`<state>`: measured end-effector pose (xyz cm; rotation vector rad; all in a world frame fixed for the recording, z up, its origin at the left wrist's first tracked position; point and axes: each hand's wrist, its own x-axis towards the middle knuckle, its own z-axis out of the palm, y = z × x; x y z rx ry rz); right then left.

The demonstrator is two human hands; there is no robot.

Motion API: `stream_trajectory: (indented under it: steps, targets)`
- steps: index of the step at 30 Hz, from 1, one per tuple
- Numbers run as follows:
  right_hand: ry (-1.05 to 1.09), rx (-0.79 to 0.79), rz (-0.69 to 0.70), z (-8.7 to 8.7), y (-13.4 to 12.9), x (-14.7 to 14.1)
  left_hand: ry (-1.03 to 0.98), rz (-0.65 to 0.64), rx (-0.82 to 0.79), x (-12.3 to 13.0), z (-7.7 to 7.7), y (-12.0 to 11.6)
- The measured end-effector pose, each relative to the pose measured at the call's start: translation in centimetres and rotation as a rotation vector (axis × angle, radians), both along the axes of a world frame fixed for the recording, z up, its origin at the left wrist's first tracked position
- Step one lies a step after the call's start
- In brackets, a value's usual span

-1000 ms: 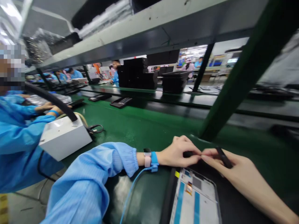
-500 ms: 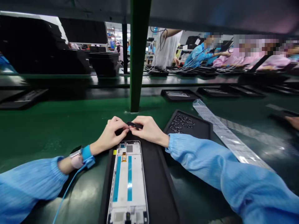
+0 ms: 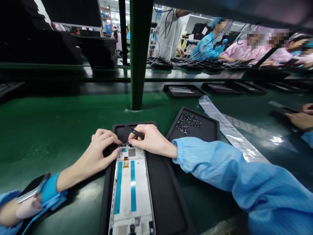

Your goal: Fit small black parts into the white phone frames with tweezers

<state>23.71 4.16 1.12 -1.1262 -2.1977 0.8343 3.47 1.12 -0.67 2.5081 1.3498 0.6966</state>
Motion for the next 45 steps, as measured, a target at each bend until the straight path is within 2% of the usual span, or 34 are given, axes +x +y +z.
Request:
stream_trajectory:
  steps: [5,7,11,17,27,35,45]
  targets:
    - [-0.011,-0.001,0.033,-0.1,-0.6,-0.2,-0.036,-0.026,0.024,-0.1,-0.3,0.1]
    - [0.003,-0.049,0.054,-0.1,-0.6,0.0,-0.050,-0.059,0.010,-0.4,-0.3,0.0]
    - [0.048,-0.126,0.165,-0.2,-0.5,0.3,-0.095,-0.126,-0.064,-0.6,-0.1,-0.2]
    - [0.018,0.043,0.235,-0.3,-0.7,0.2,-0.132,-0.189,-0.132,-0.5,0.0,-0.2]
    - [0.011,0.127,0.209,-0.8,-1.1,0.0,-0.137,-0.195,-0.106,-0.4,0.0,-0.1]
    - [-0.042,0.177,0.205,-1.1,-1.3,-0.3,-0.122,-0.186,-0.027,-0.3,-0.1,-0.2]
    - [-0.171,0.214,0.324,0.0,-1.6,-0.5,-0.075,-0.273,0.185,0.1,0.8,-1.0]
